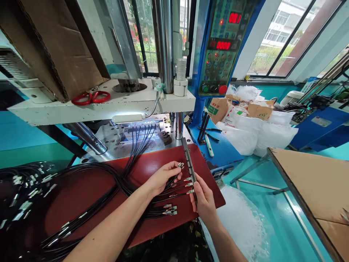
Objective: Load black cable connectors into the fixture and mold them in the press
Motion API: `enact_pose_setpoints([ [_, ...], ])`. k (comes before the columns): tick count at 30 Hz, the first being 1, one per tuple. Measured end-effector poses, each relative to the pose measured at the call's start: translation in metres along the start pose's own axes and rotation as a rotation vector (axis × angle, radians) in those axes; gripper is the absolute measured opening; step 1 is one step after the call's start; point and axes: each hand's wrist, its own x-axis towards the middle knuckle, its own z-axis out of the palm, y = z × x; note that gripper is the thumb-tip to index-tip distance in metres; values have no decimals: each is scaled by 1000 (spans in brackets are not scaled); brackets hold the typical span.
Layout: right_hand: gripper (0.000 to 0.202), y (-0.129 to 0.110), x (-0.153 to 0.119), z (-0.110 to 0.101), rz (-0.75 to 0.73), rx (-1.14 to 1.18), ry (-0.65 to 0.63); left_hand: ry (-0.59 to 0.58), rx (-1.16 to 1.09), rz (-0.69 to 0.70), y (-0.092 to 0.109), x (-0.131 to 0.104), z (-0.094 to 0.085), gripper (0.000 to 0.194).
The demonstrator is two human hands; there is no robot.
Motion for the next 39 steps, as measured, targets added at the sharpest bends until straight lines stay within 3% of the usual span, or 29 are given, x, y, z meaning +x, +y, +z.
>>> enact_pose_setpoints([
  [6,51,-1,-1,0,3,-15,4,85,160,27,0,-1,2,30],
  [11,49,-1,-2,0,1,4,7,49,111,18,2,-4,0,28],
  [15,49,0,-2,0,-3,14,-2,85,91,23,4,-6,1,27],
  [21,54,4,0,-6,-2,-30,-84,177,312,28,4,-7,10,23],
  [30,51,3,2,-7,-8,-79,-124,183,252,-8,5,-6,14,22],
  [36,53,2,4,-3,-26,-257,-161,216,312,65,1,-8,12,16],
  [39,51,1,4,0,-25,-227,-127,193,380,139,1,-9,8,17],
])
